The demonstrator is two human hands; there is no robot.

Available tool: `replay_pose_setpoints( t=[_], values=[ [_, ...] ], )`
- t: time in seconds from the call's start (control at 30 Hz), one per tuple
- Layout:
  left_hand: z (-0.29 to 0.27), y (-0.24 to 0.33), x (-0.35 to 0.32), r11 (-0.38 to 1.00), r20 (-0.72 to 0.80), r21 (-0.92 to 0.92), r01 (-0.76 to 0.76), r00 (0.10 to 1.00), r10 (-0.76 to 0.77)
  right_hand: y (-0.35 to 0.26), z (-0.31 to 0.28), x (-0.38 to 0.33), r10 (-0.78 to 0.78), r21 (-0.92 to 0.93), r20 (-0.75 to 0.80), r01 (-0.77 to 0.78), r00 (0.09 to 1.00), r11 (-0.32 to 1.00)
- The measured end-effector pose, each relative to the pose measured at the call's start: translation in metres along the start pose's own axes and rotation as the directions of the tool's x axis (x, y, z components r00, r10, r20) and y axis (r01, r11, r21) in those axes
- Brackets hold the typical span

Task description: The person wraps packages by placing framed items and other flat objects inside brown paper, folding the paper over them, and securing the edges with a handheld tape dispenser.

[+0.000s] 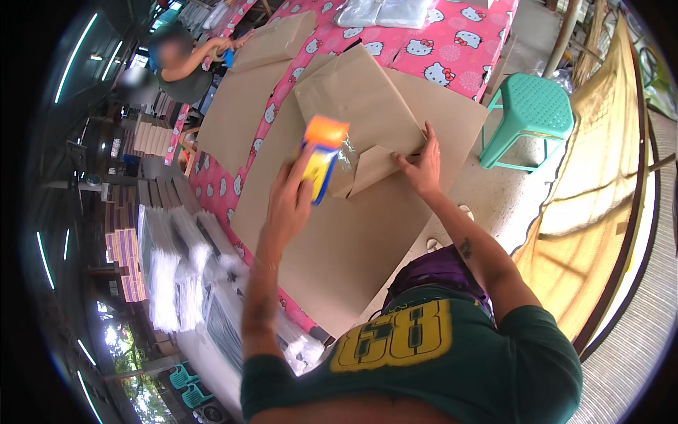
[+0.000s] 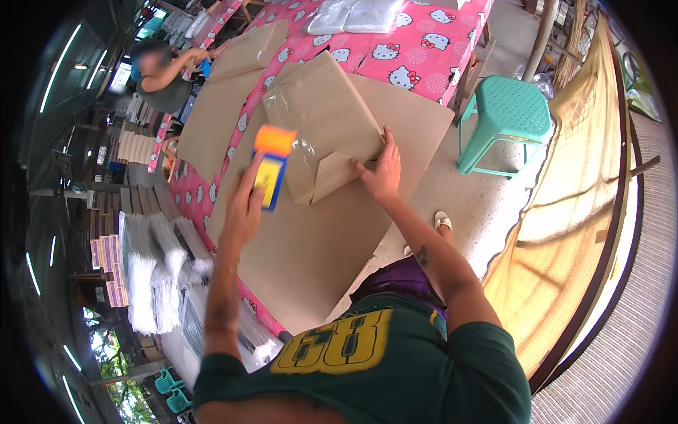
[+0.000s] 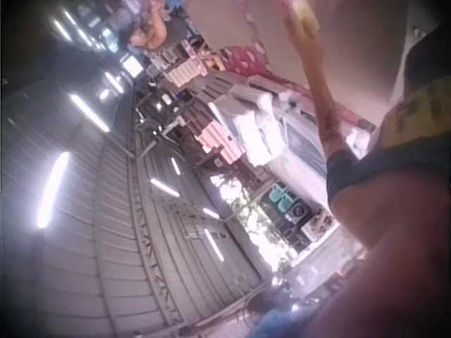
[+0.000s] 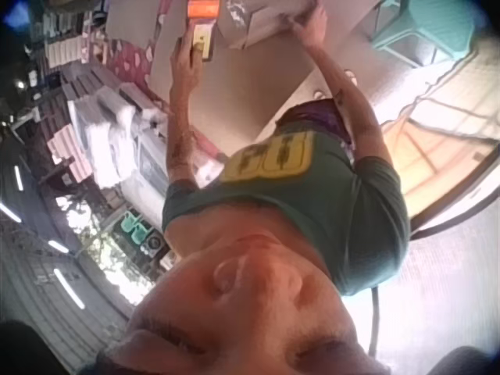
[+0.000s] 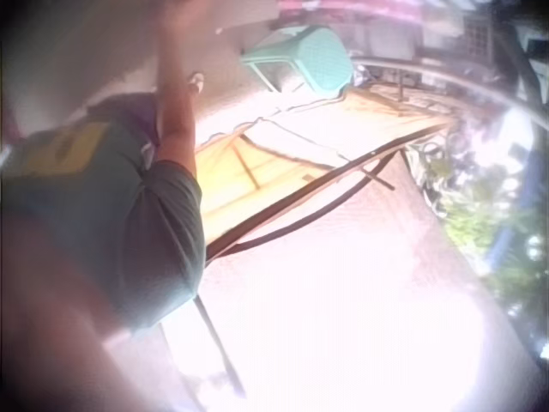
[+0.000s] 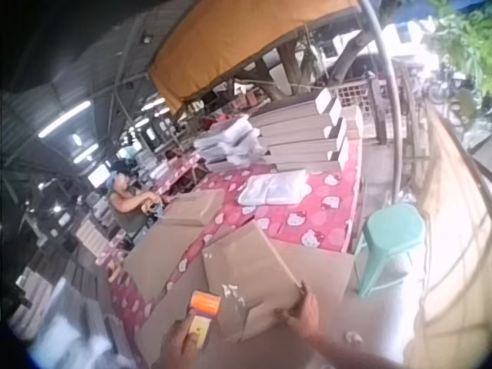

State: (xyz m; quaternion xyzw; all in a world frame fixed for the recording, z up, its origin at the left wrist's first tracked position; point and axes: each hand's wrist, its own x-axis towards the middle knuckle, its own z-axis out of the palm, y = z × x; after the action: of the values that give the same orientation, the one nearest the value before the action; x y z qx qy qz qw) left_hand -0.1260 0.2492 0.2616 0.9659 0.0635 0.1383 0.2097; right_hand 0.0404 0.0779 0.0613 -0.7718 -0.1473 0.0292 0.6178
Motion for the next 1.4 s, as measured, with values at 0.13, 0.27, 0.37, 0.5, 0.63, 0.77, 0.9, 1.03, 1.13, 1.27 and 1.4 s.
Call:
replay_pose_setpoints(
  t=[0.13, 0.27, 0.37, 0.5, 0.63, 0.77, 0.9, 1.03, 1.13, 1.27, 1.4],
  values=[
    [0.025, 0.044, 0.136, 0.965, 0.283, -0.105, -0.241, 0.923, 0.261, 0.005, 0.005, 0.001, -0.006, 0.085, -0.057, 0.011, 0.998, 0.996],
    [0.092, 0.013, 0.185, 0.971, 0.621, 0.076, -0.225, 0.773, 0.130, 0.004, 0.013, -0.007, -0.048, 0.076, -0.104, 0.056, 0.993, 0.995],
    [0.093, 0.001, 0.195, 0.995, 0.728, 0.027, -0.100, 0.684, 0.049, 0.004, 0.012, -0.008, -0.086, 0.019, -0.136, 0.089, 0.987, 0.996],
    [0.055, -0.007, 0.169, 0.966, 0.835, 0.237, -0.104, 0.531, -0.148, 0.005, 0.004, -0.006, -0.066, 0.010, -0.099, 0.068, 0.993, 0.998],
    [-0.005, -0.099, 0.064, 0.951, 0.783, 0.310, -0.021, 0.573, -0.243, -0.003, 0.004, -0.008, -0.035, -0.064, -0.019, 0.033, 0.999, 0.997],
    [-0.018, -0.078, 0.048, 0.856, 0.698, 0.512, 0.065, 0.550, -0.459, 0.004, 0.001, 0.000, -0.048, -0.148, 0.015, 0.050, 0.999, 0.988],
    [0.025, -0.156, 0.062, 0.698, 0.672, 0.713, -0.064, 0.347, -0.654, 0.001, 0.000, 0.001, -0.072, -0.167, 0.051, 0.079, 0.996, 0.983],
    [-0.007, -0.185, -0.004, 0.504, 0.317, 0.850, 0.153, 0.615, -0.722, -0.003, -0.002, 0.002, -0.104, -0.102, 0.162, 0.121, 0.981, 0.987],
    [0.025, -0.171, -0.080, 0.680, -0.093, 0.594, 0.429, 0.877, -0.472, 0.003, -0.011, 0.006, -0.172, -0.211, 0.169, 0.206, 0.971, 0.956],
    [0.110, -0.119, -0.103, 0.262, -0.355, 0.781, 0.568, 0.747, -0.563, 0.008, -0.024, 0.014, -0.198, -0.208, 0.260, 0.255, 0.945, 0.944],
    [0.172, -0.090, -0.084, 0.565, -0.309, -0.745, 0.354, 0.568, -0.763, 0.016, -0.027, 0.014, -0.227, -0.188, 0.359, 0.308, 0.905, 0.933]
  ],
)
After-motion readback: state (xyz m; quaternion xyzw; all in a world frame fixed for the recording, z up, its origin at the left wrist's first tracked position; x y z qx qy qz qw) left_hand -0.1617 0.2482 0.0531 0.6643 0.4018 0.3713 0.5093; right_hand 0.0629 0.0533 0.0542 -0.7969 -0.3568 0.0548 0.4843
